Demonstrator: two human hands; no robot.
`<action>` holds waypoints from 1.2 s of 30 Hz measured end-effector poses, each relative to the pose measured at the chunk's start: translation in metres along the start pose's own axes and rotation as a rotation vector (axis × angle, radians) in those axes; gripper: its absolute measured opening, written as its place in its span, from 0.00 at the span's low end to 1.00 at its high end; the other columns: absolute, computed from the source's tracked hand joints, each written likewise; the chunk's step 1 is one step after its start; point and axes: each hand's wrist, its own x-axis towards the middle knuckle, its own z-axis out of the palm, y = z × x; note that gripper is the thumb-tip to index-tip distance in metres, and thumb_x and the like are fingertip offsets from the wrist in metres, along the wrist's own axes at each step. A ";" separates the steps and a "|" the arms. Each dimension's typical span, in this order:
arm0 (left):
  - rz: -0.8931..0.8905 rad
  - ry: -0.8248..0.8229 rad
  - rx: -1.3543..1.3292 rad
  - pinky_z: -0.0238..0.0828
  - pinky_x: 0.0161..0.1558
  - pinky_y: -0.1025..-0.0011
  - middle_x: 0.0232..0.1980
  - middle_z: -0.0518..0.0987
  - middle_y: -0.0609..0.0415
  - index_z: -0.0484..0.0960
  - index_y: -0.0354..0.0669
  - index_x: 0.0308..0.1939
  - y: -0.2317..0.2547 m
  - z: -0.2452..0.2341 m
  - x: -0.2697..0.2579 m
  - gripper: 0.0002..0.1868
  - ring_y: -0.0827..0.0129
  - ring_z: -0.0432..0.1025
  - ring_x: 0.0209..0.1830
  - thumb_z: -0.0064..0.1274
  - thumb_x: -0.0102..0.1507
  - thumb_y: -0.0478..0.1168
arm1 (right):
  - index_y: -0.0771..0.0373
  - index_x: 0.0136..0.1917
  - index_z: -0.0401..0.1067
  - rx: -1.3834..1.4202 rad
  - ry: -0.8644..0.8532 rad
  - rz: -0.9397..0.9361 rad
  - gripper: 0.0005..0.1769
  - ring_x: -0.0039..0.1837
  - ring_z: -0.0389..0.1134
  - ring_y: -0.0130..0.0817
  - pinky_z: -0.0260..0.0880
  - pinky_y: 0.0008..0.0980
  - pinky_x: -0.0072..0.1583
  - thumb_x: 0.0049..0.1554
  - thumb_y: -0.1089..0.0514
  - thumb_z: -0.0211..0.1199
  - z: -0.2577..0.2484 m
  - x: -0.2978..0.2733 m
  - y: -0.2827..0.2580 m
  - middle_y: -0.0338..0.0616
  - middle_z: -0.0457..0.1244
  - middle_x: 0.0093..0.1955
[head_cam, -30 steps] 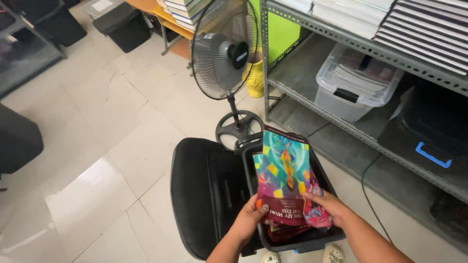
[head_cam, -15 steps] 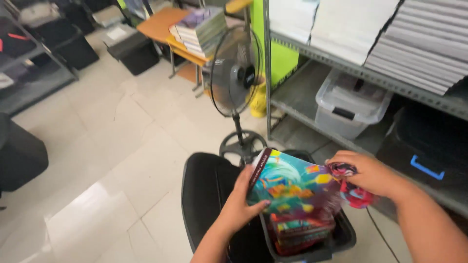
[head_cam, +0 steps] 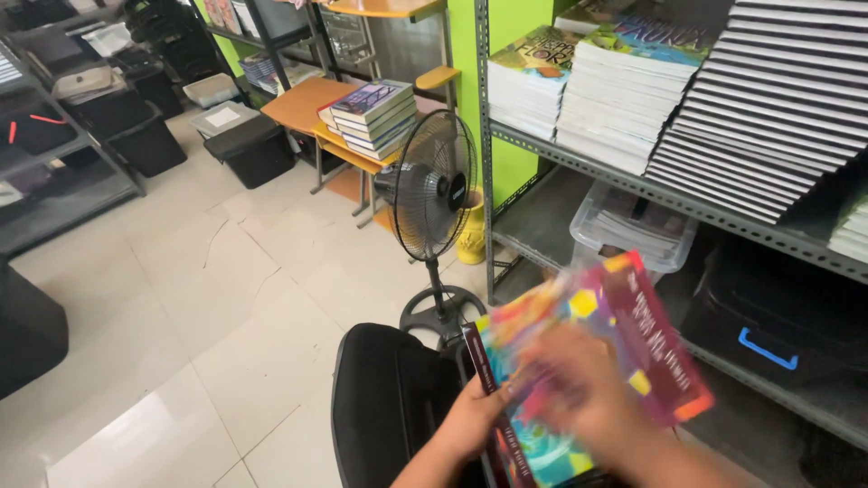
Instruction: The recorder is picking up books from a storage shelf and stacking them onto a nearby chair.
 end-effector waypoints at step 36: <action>0.525 0.893 0.255 0.64 0.64 0.67 0.67 0.68 0.50 0.52 0.35 0.73 0.045 0.043 0.012 0.37 0.64 0.67 0.65 0.52 0.63 0.28 | 0.65 0.61 0.73 0.520 0.558 0.491 0.18 0.38 0.73 0.48 0.71 0.51 0.35 0.59 0.56 0.62 -0.091 -0.004 0.030 0.54 0.71 0.46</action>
